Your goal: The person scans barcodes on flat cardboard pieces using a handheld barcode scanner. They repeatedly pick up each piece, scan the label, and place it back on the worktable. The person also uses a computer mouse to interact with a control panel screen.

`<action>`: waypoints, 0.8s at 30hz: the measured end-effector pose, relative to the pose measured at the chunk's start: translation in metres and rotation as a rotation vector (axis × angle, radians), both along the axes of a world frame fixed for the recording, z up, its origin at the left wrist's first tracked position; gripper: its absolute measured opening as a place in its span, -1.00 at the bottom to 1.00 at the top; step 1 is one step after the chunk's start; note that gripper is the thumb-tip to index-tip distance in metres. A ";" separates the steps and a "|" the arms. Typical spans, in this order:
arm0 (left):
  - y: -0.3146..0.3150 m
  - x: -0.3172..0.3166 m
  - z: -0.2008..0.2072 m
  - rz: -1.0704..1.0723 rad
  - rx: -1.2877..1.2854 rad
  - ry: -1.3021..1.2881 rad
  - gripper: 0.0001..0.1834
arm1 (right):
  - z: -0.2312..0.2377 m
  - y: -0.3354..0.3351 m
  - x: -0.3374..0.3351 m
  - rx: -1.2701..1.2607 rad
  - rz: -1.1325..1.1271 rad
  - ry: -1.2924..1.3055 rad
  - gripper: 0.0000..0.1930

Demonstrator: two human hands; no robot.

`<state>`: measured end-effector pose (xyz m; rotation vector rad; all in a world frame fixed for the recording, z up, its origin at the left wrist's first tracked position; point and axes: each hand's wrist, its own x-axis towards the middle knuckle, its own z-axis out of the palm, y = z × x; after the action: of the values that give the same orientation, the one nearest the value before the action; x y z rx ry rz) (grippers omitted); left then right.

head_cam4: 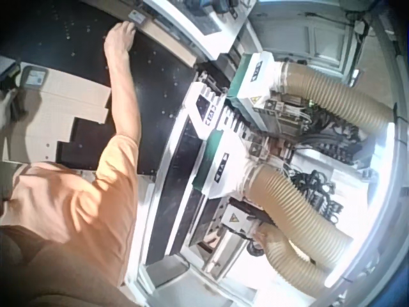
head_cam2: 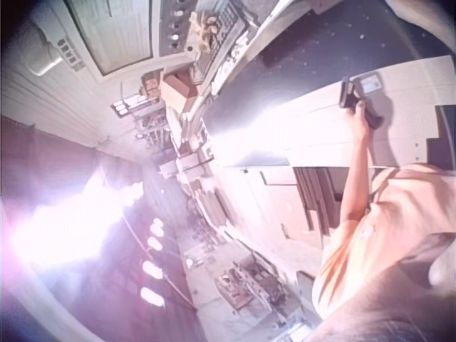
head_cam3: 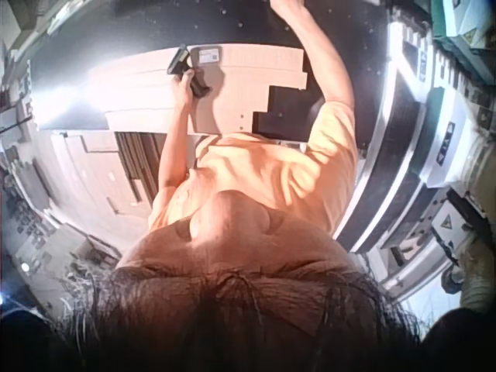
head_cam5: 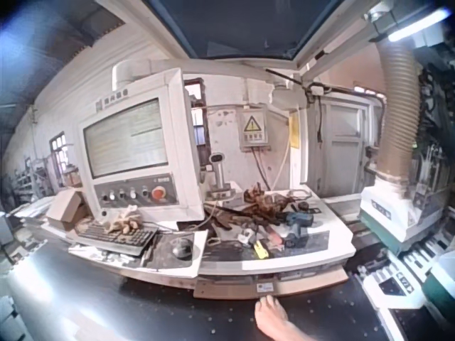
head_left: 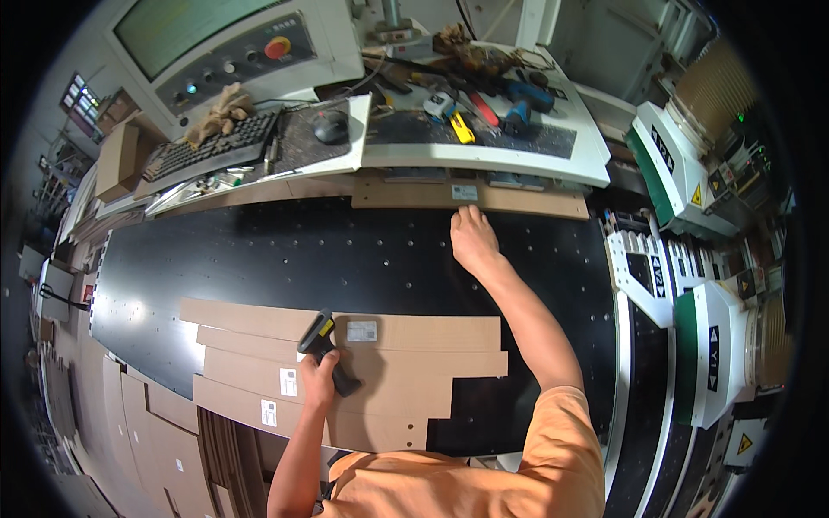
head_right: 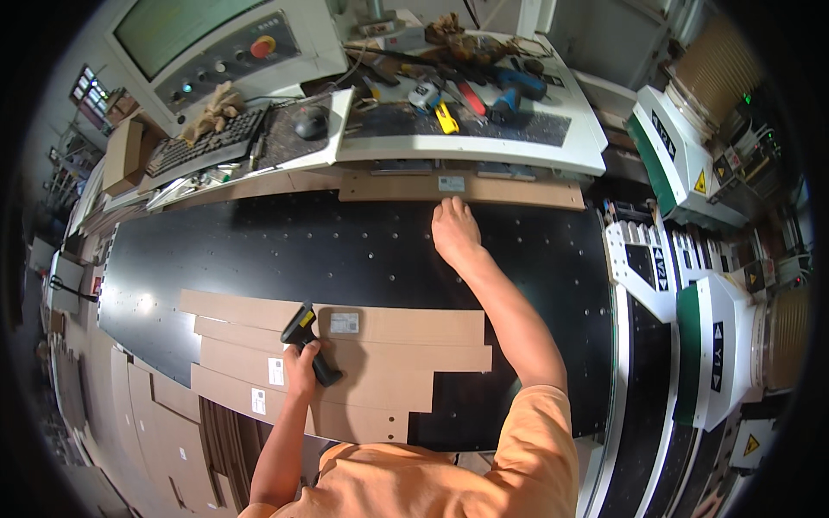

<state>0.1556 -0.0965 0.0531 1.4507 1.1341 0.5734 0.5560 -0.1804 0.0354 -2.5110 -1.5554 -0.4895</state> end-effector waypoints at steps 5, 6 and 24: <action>0.004 -0.004 -0.016 0.019 -0.047 -0.031 -0.66 | -0.004 0.052 0.021 -0.293 -0.148 0.070 -0.54; 0.004 -0.004 -0.017 0.008 -0.023 -0.054 -0.67 | 0.002 0.059 0.032 -0.358 -0.200 0.132 -0.42; 0.005 -0.007 0.000 -0.043 -0.124 -0.061 -0.58 | 0.025 -0.065 -0.081 -0.158 0.240 0.272 -0.28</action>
<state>0.1487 -0.0913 0.0535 1.3393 1.0698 0.5052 0.4746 -0.2457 0.0607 -2.3296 -1.8084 0.0078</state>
